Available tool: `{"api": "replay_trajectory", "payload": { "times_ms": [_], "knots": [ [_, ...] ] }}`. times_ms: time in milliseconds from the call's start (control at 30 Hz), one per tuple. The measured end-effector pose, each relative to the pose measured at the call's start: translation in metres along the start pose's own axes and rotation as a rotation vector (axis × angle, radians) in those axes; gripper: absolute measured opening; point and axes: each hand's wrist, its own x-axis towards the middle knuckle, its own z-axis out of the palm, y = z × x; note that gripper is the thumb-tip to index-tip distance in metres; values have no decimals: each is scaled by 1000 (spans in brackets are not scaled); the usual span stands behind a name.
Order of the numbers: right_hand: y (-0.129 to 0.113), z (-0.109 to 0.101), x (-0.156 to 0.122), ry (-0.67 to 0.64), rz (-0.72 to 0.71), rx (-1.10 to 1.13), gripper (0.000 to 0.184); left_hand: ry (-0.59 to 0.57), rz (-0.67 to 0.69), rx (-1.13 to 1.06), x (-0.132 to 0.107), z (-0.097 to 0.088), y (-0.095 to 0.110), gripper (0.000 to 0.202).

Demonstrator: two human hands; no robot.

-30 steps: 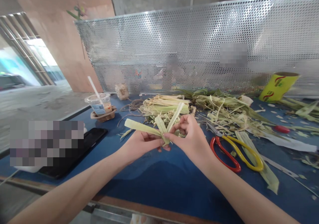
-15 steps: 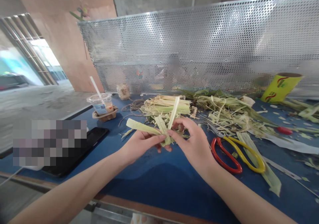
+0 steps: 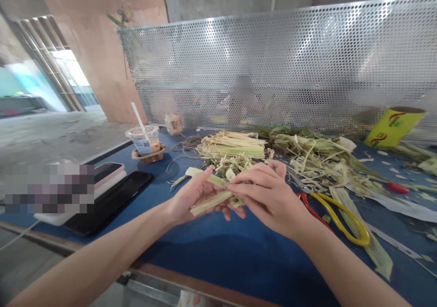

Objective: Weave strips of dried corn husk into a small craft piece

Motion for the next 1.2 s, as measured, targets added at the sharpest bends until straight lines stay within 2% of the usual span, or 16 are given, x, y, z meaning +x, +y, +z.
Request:
{"api": "replay_trajectory", "payload": {
  "times_ms": [167, 333, 433, 567, 700, 867, 1067, 1200],
  "knots": [
    [0, -1, 0, -17, 83, 29, 19, 95, -18, 309, -2, 6, 0, 26],
    [-4, -3, 12, -198, 308, 29, 24, 115, -37, 295, 1, 8, -8, 21],
    [-9, 0, 23, -295, 351, 27, 29, 126, -70, 343, 3, 9, -11, 18],
    [-14, 3, 30, -288, 306, 116, 29, 111, -94, 425, 5, 10, -14, 14],
    [-13, -3, 24, -273, 223, 200, 34, 80, -96, 396, 6, 8, -17, 14],
    [-7, -18, 10, -258, 19, 88, 45, 139, -80, 456, 3, 3, -11, 24],
    [-3, -23, 0, -317, 16, -44, 30, 125, -57, 477, 1, 3, -4, 32],
    [0, -20, -1, -223, 41, -26, 18, 133, -70, 501, 2, 2, -5, 28]
  ]
}}
